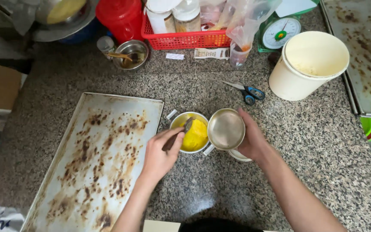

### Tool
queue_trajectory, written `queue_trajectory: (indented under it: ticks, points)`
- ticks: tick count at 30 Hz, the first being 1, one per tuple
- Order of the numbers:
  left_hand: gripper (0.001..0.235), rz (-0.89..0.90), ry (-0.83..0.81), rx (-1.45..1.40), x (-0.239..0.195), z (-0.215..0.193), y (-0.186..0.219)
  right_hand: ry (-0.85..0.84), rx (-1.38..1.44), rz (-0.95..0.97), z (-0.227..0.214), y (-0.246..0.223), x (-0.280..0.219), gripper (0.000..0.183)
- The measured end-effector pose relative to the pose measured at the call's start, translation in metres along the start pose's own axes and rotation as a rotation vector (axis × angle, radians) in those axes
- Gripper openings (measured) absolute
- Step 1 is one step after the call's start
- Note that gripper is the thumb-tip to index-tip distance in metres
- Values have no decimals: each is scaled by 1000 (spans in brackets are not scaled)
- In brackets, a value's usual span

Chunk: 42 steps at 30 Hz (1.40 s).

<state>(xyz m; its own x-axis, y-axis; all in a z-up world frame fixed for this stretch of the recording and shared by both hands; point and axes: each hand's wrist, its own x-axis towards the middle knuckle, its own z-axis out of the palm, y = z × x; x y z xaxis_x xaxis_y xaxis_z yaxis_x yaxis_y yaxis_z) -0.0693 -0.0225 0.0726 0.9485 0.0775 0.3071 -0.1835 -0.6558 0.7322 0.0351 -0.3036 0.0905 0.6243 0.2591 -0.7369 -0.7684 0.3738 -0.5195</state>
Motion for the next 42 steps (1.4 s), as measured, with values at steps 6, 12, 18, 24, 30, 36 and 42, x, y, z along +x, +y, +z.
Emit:
queue_trajectory:
  ticks: [6,12,18,24,30,36,42]
  points:
    - [24,402,-311,76,11,-35,82,-110,-42,72,4,13,21,90]
    - [25,488,-562,240,3,-32,82,-254,-160,138,-26,6,48,77]
    - [18,337,-609,400,24,-50,109,-160,-136,94,-22,12,44,79]
    - [20,423,-480,486,40,-56,118,-189,-139,104,-1,4,27,81]
    - [22,402,-504,429,43,-73,147,-222,-91,90,6,6,20,77]
    - [22,234,-660,121,38,-72,149,-259,-98,-15,-8,10,41,74]
    - [22,274,-619,246,23,-47,121,-246,-16,0,-18,9,58,78]
